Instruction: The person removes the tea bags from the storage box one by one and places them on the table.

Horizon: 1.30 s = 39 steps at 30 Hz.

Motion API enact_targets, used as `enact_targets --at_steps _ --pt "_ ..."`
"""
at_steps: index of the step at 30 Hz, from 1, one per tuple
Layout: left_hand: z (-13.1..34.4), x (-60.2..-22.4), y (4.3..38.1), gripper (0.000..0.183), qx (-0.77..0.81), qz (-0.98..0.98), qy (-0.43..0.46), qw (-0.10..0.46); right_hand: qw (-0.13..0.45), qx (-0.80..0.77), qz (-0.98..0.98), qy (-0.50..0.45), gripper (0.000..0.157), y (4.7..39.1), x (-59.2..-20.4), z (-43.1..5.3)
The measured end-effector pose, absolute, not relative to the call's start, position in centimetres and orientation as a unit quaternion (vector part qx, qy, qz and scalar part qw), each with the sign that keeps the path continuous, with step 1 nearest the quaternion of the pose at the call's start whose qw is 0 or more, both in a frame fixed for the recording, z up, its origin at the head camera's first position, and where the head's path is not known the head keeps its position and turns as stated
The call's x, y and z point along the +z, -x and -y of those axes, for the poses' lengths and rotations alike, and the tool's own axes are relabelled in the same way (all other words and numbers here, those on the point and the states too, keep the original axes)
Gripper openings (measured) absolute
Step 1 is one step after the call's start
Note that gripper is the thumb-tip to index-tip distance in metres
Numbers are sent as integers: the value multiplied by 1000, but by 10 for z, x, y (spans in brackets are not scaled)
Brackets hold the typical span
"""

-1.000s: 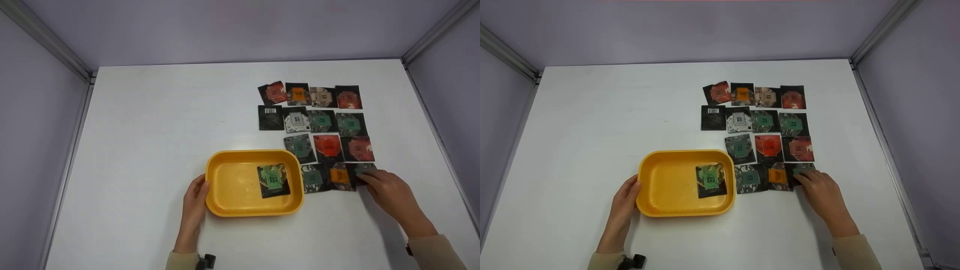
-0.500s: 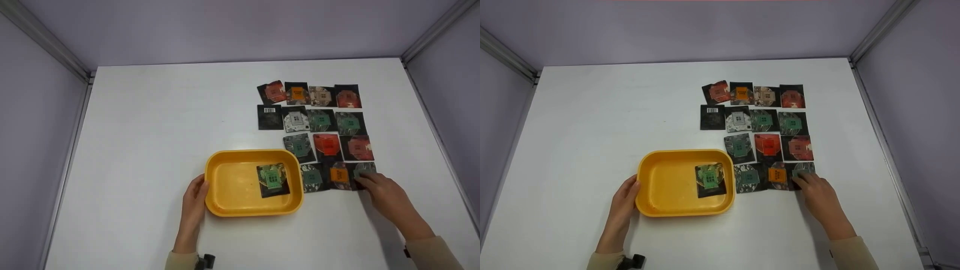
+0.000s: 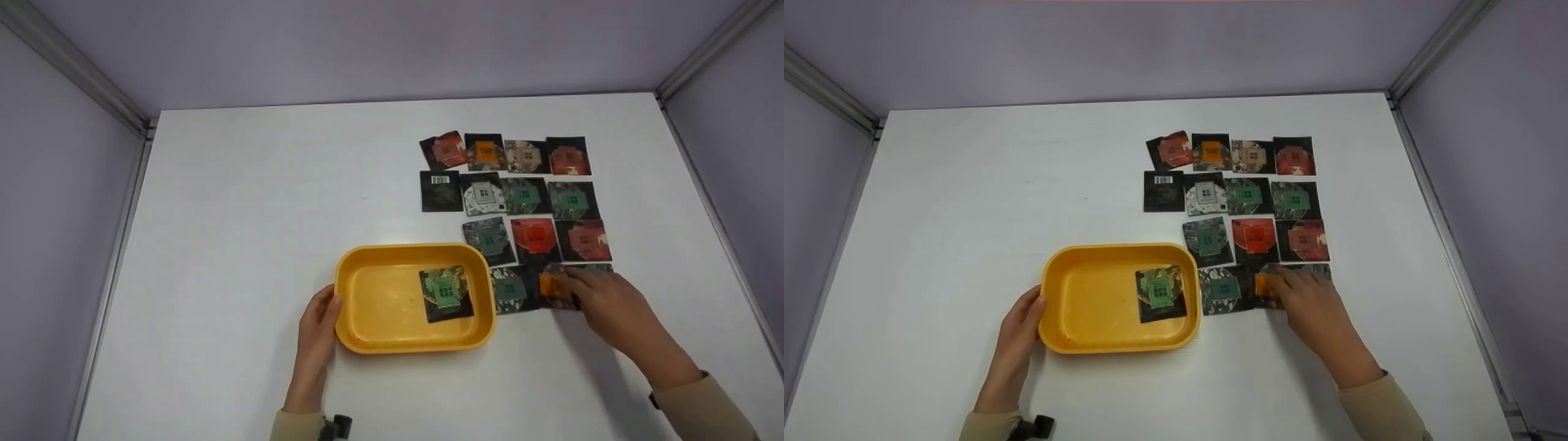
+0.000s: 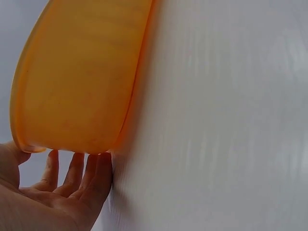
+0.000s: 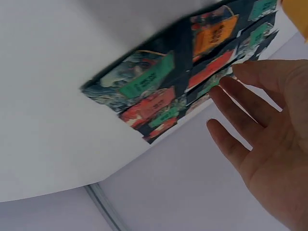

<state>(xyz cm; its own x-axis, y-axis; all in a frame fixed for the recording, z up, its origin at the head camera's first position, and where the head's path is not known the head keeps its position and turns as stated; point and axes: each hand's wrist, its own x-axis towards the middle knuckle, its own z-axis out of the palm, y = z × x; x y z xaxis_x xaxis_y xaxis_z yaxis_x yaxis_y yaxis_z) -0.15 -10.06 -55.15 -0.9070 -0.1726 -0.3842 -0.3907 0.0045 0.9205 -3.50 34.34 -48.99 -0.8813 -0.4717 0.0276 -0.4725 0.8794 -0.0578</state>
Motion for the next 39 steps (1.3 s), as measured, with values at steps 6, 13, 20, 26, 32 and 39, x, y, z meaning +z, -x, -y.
enact_targets --at_steps 6,13,20,26,32,39 --pt "101 -550 2 48 672 -709 200 78 35 41 956 -289 47 41 -473 -314" --pt "100 -551 3 45 676 -707 194 65 65 17 924 -377 41 50 -452 -279" --pt "98 -550 3 49 668 -710 211 77 68 -1 888 -454 37 53 -443 -243" --pt "99 -550 2 49 666 -714 204 71 47 -60 863 -499 45 54 -438 -219" --pt "99 -551 2 50 671 -709 207 73 47 -150 820 -550 37 54 -442 -196" --pt "99 -552 3 48 673 -707 204 71 17 -269 768 -581 43 59 -445 -175"
